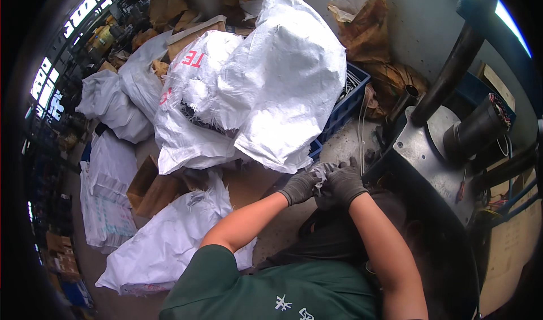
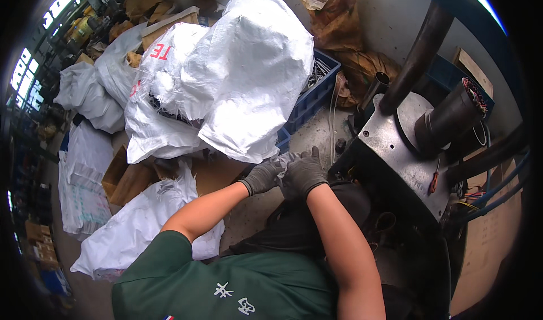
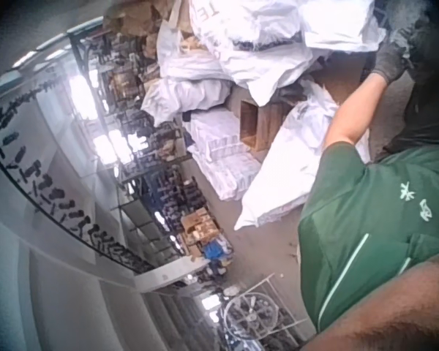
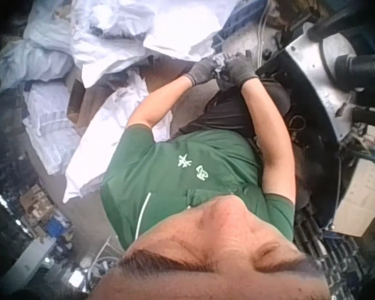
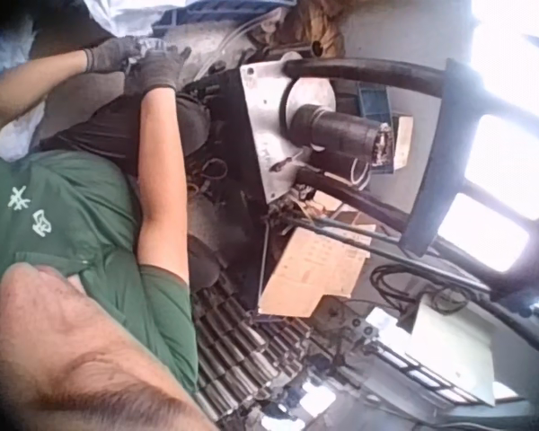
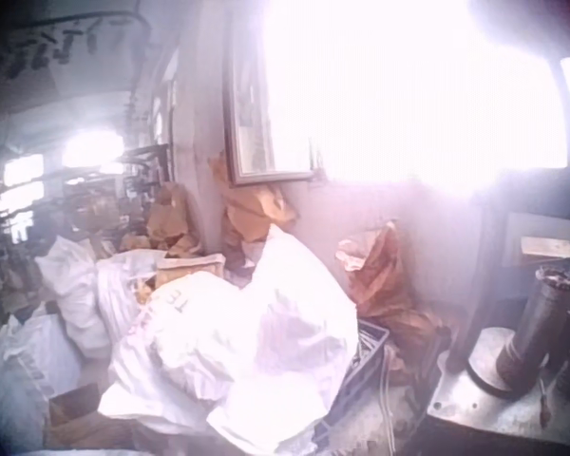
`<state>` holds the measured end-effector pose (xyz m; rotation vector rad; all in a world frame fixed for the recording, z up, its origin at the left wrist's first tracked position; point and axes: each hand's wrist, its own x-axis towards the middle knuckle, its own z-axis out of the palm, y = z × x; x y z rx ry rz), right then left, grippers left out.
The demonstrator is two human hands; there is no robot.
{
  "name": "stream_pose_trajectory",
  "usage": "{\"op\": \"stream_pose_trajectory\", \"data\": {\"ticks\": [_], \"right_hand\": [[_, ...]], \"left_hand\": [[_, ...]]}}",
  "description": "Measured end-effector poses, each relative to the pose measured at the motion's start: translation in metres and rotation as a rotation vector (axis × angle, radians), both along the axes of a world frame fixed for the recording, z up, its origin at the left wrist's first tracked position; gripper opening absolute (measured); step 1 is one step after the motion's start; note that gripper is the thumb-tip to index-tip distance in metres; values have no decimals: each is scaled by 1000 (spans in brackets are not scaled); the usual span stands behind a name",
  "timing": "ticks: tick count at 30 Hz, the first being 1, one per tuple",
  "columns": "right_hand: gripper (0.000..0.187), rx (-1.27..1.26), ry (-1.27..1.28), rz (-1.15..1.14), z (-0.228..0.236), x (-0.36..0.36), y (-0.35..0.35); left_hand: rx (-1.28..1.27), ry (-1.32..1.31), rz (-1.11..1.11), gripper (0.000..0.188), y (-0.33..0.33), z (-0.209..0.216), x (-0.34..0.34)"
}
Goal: The recorder is assembling an electric motor stator into a metal housing using a press and some protective wrapping.
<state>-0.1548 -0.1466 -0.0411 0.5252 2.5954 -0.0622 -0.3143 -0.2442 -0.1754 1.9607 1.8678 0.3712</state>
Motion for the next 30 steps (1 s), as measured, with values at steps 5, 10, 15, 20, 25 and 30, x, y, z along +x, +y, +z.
{"op": "stream_pose_trajectory", "data": {"ticks": [5, 10, 15, 20, 25, 30], "right_hand": [[58, -96, 374, -397, -17, 7, 21], [71, -179, 611, -578, -25, 19, 22], [94, -346, 665, -695, -48, 16, 39], [80, -1736, 848, -859, -18, -11, 17], [57, -1464, 990, -859, 0, -17, 8], [30, -1313, 1343, -1163, 4, -16, 36]], "left_hand": [[80, 114, 233, 43, 1, -84, -7], [-59, 195, 300, 44, -12, -98, -8], [359, -789, 399, 41, -15, -5, 3], [463, -809, 94, 69, 11, 87, -2], [384, -322, 140, 114, -14, 103, -2], [5, -601, 379, 61, -109, 42, -25]]}}
